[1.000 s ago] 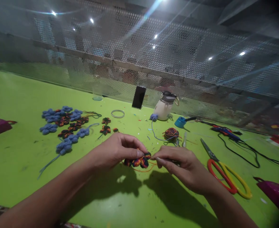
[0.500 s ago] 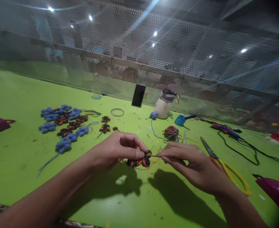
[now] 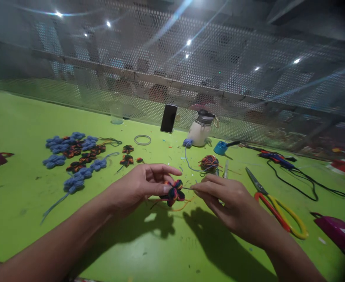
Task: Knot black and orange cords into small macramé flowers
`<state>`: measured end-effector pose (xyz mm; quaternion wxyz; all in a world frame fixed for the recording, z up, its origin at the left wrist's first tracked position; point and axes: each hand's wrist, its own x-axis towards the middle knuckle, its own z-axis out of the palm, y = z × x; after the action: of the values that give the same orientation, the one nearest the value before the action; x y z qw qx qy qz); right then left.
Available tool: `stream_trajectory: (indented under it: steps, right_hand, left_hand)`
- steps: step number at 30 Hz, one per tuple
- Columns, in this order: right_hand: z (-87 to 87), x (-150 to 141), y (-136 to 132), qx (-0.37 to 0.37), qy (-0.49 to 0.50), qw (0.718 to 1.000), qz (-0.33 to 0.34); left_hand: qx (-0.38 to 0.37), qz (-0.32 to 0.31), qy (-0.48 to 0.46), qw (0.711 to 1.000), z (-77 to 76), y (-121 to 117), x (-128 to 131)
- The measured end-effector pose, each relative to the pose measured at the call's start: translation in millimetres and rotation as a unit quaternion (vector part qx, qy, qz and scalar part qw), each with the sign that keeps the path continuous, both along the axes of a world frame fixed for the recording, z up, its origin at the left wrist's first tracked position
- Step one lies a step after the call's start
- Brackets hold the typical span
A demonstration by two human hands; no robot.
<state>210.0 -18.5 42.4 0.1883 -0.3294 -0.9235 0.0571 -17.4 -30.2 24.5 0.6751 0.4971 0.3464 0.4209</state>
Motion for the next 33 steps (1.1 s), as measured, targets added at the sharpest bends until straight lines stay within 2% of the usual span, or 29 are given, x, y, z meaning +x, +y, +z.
stream_trajectory:
  steps: [5, 8, 14, 21, 22, 23, 24, 26, 27, 28, 30, 32, 33]
  right_hand:
    - [-2.9, -3, 6, -0.109, 0.070, 0.991, -0.024]
    - [-5.1, -6, 9, -0.174, 0.129, 0.975, -0.056]
    - [-13.1, -15, 7, -0.342, 0.286, 0.892, -0.073]
    - [-21.7, -34, -1, -0.415, 0.361, 0.834, -0.048]
    - [-22.5, -34, 0, -0.404, 0.363, 0.838, -0.051]
    - [-23.0, -33, 0, -0.375, 0.352, 0.856, -0.051]
    - [-23.3, -32, 2, -0.324, 0.332, 0.885, -0.045]
    - [-23.4, -28, 4, -0.170, 0.266, 0.949, -0.015]
    - [-23.5, -26, 5, -0.085, 0.226, 0.970, 0.005]
    - [-23.6, -24, 6, -0.006, 0.185, 0.982, 0.023]
    - [-24.3, -20, 7, 0.111, 0.114, 0.987, 0.036]
    - [-25.5, -18, 9, 0.178, 0.074, 0.981, 0.023]
    - [-26.2, -17, 10, 0.188, 0.071, 0.979, 0.015]
  left_hand:
    - [-0.033, -0.018, 0.025, 0.999, -5.0, 3, -2]
    - [-0.017, -0.020, 0.020, 0.999, -6.6, 4, -2]
    - [0.022, -0.026, 0.014, 0.999, -5.3, 4, -1]
    - [0.022, -0.063, -0.007, 0.998, -10.9, 3, 7]
    - [0.022, -0.071, -0.010, 0.997, -11.8, 3, 7]
    - [0.022, -0.077, -0.010, 0.997, -12.6, 4, 7]
    - [0.020, -0.080, -0.008, 0.997, -13.2, 4, 7]
    - [0.010, -0.075, -0.002, 0.997, -13.9, 4, 5]
    - [0.003, -0.070, -0.001, 0.998, -14.0, 4, 5]
    - [-0.004, -0.066, -0.001, 0.998, -14.0, 4, 4]
    - [-0.015, -0.061, -0.003, 0.998, -13.8, 4, 3]
    - [-0.019, -0.058, -0.002, 0.998, -13.3, 4, 3]
    - [-0.019, -0.057, -0.002, 0.998, -13.0, 4, 3]
